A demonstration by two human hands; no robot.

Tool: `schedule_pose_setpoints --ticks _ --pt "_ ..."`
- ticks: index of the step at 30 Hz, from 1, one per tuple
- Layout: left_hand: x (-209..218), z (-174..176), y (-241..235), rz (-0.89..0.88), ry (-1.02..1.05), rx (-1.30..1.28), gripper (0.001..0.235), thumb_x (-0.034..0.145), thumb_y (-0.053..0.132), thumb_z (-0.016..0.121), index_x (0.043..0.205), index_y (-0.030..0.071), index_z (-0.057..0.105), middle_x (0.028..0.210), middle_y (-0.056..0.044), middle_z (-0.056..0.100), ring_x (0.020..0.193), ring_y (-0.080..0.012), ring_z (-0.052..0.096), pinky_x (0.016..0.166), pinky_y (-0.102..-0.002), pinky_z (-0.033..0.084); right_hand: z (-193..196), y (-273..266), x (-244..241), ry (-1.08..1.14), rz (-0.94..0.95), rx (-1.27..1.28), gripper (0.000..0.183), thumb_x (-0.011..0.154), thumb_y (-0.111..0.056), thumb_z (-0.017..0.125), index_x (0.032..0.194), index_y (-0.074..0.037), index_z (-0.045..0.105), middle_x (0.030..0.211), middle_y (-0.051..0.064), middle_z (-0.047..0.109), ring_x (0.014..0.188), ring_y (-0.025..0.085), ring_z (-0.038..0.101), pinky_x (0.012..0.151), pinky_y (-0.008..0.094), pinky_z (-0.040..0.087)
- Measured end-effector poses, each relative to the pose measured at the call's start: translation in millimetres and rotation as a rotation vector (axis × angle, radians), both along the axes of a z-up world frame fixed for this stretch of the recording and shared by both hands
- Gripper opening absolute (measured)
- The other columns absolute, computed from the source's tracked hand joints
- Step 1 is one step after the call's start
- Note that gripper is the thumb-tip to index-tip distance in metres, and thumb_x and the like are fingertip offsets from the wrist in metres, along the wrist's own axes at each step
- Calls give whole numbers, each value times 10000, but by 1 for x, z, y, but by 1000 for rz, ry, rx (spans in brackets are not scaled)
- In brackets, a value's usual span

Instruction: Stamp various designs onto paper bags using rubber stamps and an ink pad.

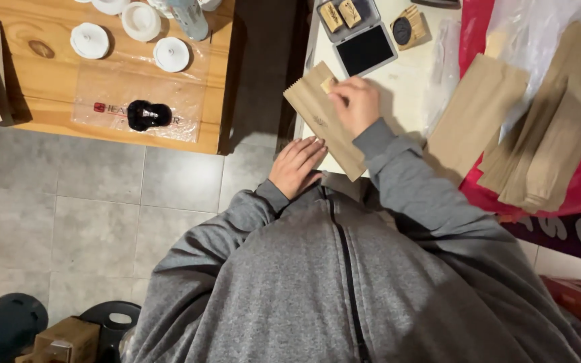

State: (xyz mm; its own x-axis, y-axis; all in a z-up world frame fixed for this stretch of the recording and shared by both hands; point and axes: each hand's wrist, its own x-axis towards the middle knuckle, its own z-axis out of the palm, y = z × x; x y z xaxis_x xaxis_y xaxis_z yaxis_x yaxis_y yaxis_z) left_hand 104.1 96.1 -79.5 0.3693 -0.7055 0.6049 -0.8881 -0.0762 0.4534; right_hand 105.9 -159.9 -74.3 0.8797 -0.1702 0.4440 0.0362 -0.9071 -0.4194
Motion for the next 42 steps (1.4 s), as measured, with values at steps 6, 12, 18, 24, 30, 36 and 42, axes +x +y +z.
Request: schedule_pose_setpoints --ticks 6,12,18,24,30,36,42 --pt "-3 -4 -4 47 -16 -9 568 984 392 693 1466 110 585 1416 -94 625 1343 -312 566 1165 -479 420 4 16 1 -43 2 -196 101 953 -203 754 1004 -148 822 949 31 630 850 274 687 735 371 590" --pt "-3 13 0 40 35 65 575 961 344 731 1432 56 572 1431 -86 594 1369 -283 531 1161 -450 414 47 -44 17 -17 -78 321 169 878 53 795 1044 27 780 924 119 709 675 161 640 605 258 586" --pt "-7 13 -1 52 77 67 568 970 342 712 1442 60 567 1434 -86 595 1383 -283 526 1160 -460 405 6 -71 40 -150 -83 3 94 825 108 698 901 60 723 941 131 581 759 282 579 724 348 541" --pt "-8 6 -1 41 98 79 571 975 344 711 1457 80 555 1456 -80 580 1392 -282 518 1169 -472 399 8 -45 50 -185 -277 314 185 944 -40 655 828 -17 513 844 128 611 738 255 579 701 369 529" --pt "-8 5 -1 34 96 55 573 968 313 729 1453 58 561 1460 -95 584 1379 -296 526 1155 -468 400 48 -52 9 -198 -58 61 93 872 48 758 951 -2 752 949 114 632 835 241 591 742 339 524" --pt "-8 -24 -9 80 26 -47 557 997 423 673 1475 151 585 1447 -61 608 1357 -290 540 1123 -491 411 48 36 -120 100 -6 113 65 928 -144 820 973 -114 783 1002 15 707 933 266 716 813 364 589" --pt "-7 -24 -10 75 41 -48 541 1011 432 660 1465 144 599 1444 -57 617 1350 -299 549 1116 -483 420 22 58 -126 -40 -9 -157 43 940 -170 782 935 -143 815 1022 4 653 939 220 719 819 292 608"
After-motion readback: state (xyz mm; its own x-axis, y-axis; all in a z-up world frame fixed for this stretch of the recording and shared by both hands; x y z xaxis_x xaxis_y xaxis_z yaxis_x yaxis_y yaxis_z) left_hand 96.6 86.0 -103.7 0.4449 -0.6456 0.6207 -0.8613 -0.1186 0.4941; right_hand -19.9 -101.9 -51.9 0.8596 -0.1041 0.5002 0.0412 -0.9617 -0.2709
